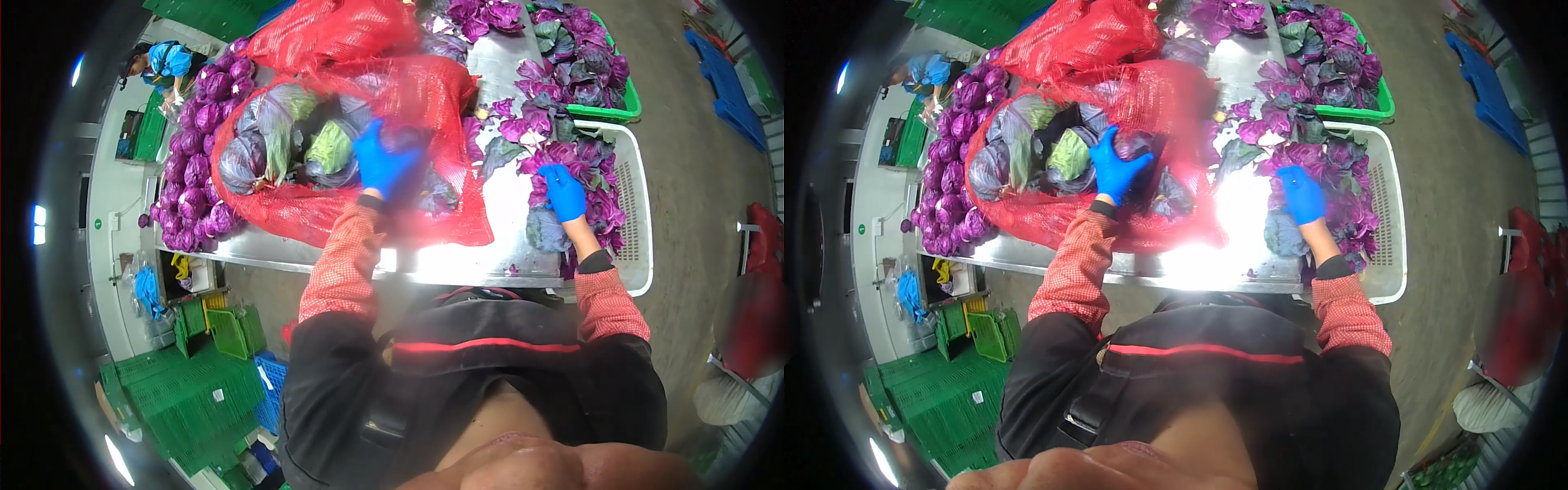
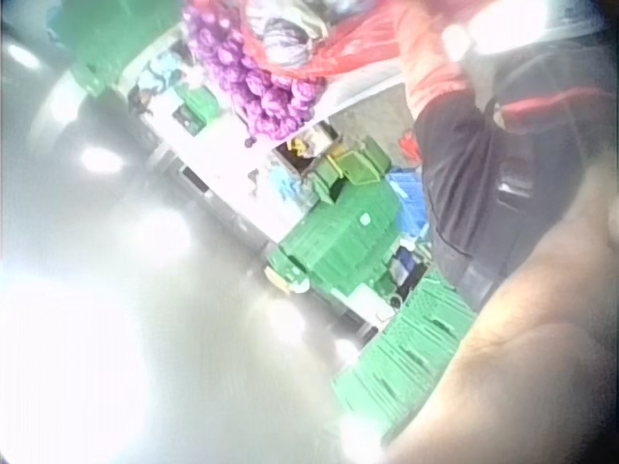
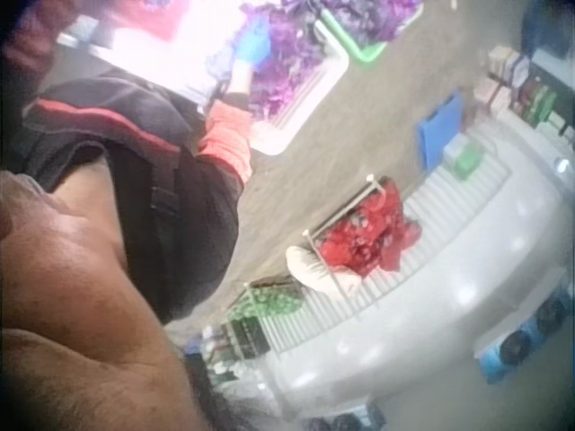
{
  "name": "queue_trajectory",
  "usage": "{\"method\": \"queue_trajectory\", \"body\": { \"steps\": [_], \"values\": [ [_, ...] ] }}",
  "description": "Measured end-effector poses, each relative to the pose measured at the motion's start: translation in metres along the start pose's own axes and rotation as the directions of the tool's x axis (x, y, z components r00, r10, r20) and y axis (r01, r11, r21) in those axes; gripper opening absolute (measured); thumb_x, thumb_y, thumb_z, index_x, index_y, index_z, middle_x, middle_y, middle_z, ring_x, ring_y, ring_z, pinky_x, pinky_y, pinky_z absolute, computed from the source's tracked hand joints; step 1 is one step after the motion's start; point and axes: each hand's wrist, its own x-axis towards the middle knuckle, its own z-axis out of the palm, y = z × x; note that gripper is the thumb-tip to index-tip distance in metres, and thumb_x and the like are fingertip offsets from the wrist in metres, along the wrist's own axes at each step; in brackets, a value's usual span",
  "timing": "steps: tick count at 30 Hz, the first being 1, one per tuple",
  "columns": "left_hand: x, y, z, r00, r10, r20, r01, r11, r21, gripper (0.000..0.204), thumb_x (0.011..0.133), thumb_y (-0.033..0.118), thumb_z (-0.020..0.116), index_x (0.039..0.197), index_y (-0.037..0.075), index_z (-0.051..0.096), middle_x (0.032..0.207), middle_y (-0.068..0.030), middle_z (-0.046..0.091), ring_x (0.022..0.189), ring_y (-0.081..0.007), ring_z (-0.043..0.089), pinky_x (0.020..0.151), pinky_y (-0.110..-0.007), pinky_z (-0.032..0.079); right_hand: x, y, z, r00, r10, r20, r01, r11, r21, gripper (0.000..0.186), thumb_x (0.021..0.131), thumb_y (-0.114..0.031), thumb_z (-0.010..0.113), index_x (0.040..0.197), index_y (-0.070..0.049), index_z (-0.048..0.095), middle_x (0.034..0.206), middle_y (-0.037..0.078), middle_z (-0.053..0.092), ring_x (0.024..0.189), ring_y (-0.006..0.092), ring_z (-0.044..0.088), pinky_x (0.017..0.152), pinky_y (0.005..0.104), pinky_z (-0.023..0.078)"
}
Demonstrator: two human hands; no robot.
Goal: The person peels the outer leaves from red cabbages by hand, removing them from a red mesh bag and placing the cleaned cabbages into a white plastic crate.
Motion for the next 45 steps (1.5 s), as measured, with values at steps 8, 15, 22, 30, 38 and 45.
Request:
{"method": "queue_trajectory", "body": {
  "steps": [8, 15, 22, 30, 38, 45],
  "values": [
    [-0.057, -0.019, -0.016, 0.974, -0.227, 0.007, 0.142, 0.582, -0.801, 0.059, 0.078, 0.02, 0.063, 0.126, 0.003, 0.035, 0.117, -0.0117, 0.046, 0.1, -0.0221, 0.051, 0.088, -0.034, 0.045, -0.048, -0.057, 0.018, 0.966, -0.164, 0.201, 0.067, 0.905, 0.42, 0.034, 0.088, -0.023, 0.052, 0.121, -0.015, 0.049, 0.072, 0.002, 0.052, 0.059, 0.0069, 0.051, 0.047, 0.0212, 0.044],
    [-0.109, 0.026, 0.011, 0.547, 0.018, 0.837, 0.789, -0.346, -0.508, 0.078, 0.08, 0.06, 0.047, 0.135, 0.01, 0.025, 0.137, -0.0187, 0.029, 0.121, -0.0378, 0.035, 0.093, -0.058, 0.035, -0.058, -0.118, 0.012, 0.923, -0.221, 0.316, 0.035, 0.864, 0.503, 0.061, 0.086, -0.032, 0.055, 0.137, -0.012, 0.027, 0.088, 0.008, 0.062, 0.072, 0.0136, 0.059, 0.064, 0.0256, 0.047],
    [-0.092, -0.002, 0.059, 0.819, 0.105, 0.564, 0.129, 0.924, -0.359, 0.055, 0.085, 0.034, 0.053, 0.128, 0.004, 0.038, 0.111, -0.0137, 0.051, 0.101, -0.0238, 0.05, 0.086, -0.035, 0.043, -0.043, -0.096, 0.011, 0.837, 0.176, 0.517, -0.462, 0.733, 0.499, 0.031, 0.086, -0.037, 0.05, 0.095, -0.008, 0.059, 0.07, 0.002, 0.055, 0.055, 0.0104, 0.052, 0.046, 0.0244, 0.043],
    [-0.077, 0.034, 0.062, 0.885, 0.165, 0.435, -0.131, 0.986, -0.108, 0.081, 0.055, 0.036, 0.079, 0.12, 0.001, 0.043, 0.105, -0.0174, 0.053, 0.093, -0.0297, 0.051, 0.085, -0.038, 0.039, -0.054, -0.074, 0.015, 0.969, -0.179, 0.173, 0.096, 0.91, 0.403, 0.038, 0.089, -0.035, 0.048, 0.112, -0.005, 0.049, 0.085, 0.013, 0.058, 0.076, 0.0221, 0.06, 0.054, 0.0321, 0.05],
    [-0.081, 0.039, 0.089, 0.842, 0.481, 0.245, -0.492, 0.87, -0.015, 0.064, 0.055, 0.038, 0.078, 0.101, 0.001, 0.051, 0.09, -0.0158, 0.057, 0.083, -0.0279, 0.054, 0.074, -0.037, 0.043, -0.078, -0.087, -0.004, 0.961, -0.208, 0.184, 0.245, 0.947, -0.206, 0.022, 0.088, -0.021, 0.04, 0.098, -0.006, 0.053, 0.089, 0.019, 0.06, 0.074, 0.0359, 0.06, 0.063, 0.0441, 0.048],
    [-0.084, 0.046, 0.108, 0.935, 0.203, 0.292, -0.213, 0.977, 0.004, 0.069, 0.057, 0.037, 0.078, 0.106, -0.001, 0.047, 0.092, -0.0177, 0.054, 0.085, -0.0306, 0.053, 0.073, -0.039, 0.043, -0.045, -0.089, 0.0, 0.917, 0.192, 0.349, -0.094, 0.956, -0.279, 0.023, 0.087, -0.016, 0.036, 0.096, -0.003, 0.053, 0.088, 0.022, 0.06, 0.079, 0.0365, 0.06, 0.065, 0.0449, 0.048]
  ]
}}
